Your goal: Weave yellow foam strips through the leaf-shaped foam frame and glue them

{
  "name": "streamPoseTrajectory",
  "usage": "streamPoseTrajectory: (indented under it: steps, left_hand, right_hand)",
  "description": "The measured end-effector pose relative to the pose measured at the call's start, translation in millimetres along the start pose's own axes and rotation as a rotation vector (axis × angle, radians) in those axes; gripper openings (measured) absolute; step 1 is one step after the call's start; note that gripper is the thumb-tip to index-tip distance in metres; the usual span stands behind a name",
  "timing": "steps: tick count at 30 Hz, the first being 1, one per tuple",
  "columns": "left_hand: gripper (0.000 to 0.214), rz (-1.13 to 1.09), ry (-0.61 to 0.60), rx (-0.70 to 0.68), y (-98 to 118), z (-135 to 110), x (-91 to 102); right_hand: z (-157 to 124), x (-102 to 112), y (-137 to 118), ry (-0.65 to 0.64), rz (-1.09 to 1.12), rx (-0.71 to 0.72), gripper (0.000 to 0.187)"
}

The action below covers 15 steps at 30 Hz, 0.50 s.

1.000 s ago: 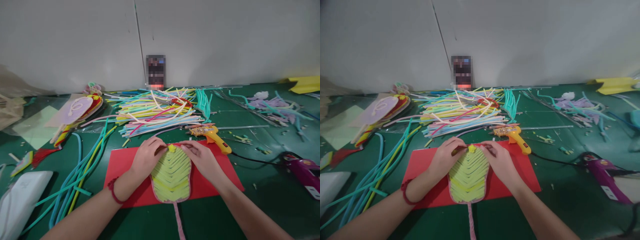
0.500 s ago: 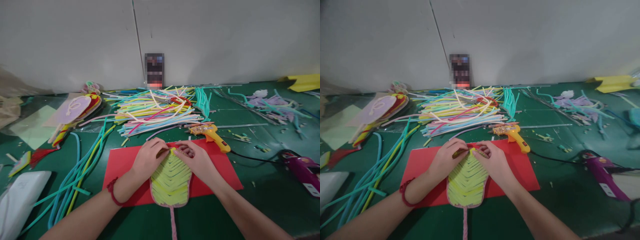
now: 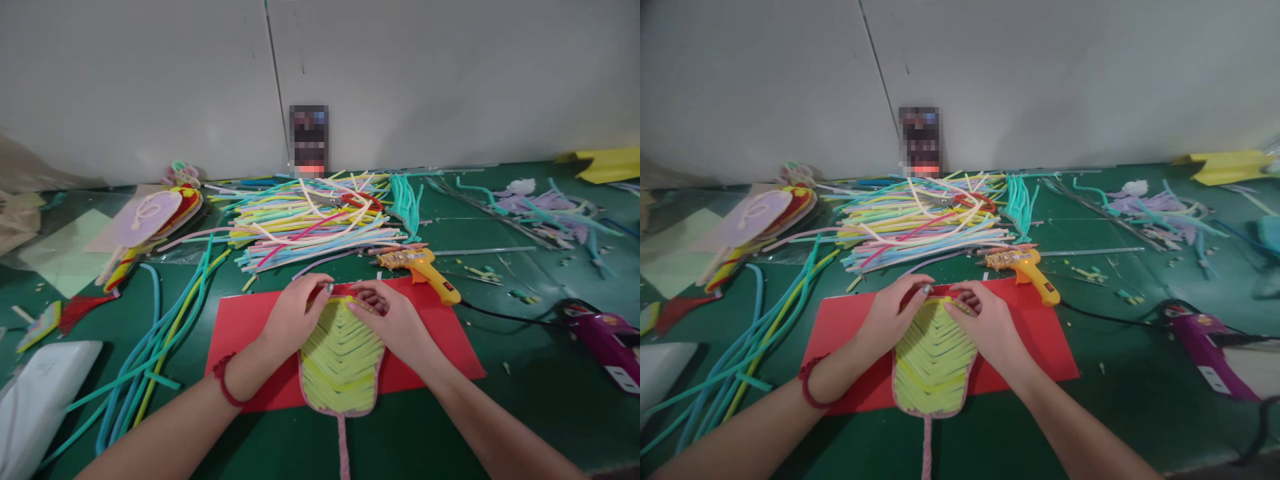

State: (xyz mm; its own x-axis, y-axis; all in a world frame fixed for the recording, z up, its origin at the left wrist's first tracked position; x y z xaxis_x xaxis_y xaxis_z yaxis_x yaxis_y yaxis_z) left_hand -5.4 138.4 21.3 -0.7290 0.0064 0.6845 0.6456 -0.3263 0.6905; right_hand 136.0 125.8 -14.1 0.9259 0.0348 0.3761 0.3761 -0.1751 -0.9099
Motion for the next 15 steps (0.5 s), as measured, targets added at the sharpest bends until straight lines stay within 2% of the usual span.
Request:
streamPoseTrajectory:
  steps: [5, 15]
  left_hand:
    - [0.016, 0.022, -0.065, -0.061, 3.5, 0.8, -9.2]
    - [0.017, -0.105, -0.064, -0.015, 5.4, 0.0, -5.3]
  right_hand:
    - [-0.7, -1.0, 0.0, -0.009, 0.019, -0.002, 0.027]
    - [2.4, -5.1, 1.0, -0.086, 0.162, -0.024, 0.03]
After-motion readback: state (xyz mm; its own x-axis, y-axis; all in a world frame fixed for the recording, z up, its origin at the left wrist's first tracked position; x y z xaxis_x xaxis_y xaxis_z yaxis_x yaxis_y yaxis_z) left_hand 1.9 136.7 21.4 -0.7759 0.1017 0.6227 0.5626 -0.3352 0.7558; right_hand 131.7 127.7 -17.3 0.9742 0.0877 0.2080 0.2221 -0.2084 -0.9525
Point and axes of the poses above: each hand's wrist, its own z-axis towards the middle knuckle, its own x-axis out of the back of the hand, y = z × x, the point moved 10 cm from there along z, towards the middle knuckle, and after that the axes turned 5 degrees about y, right-handed, at the moved point
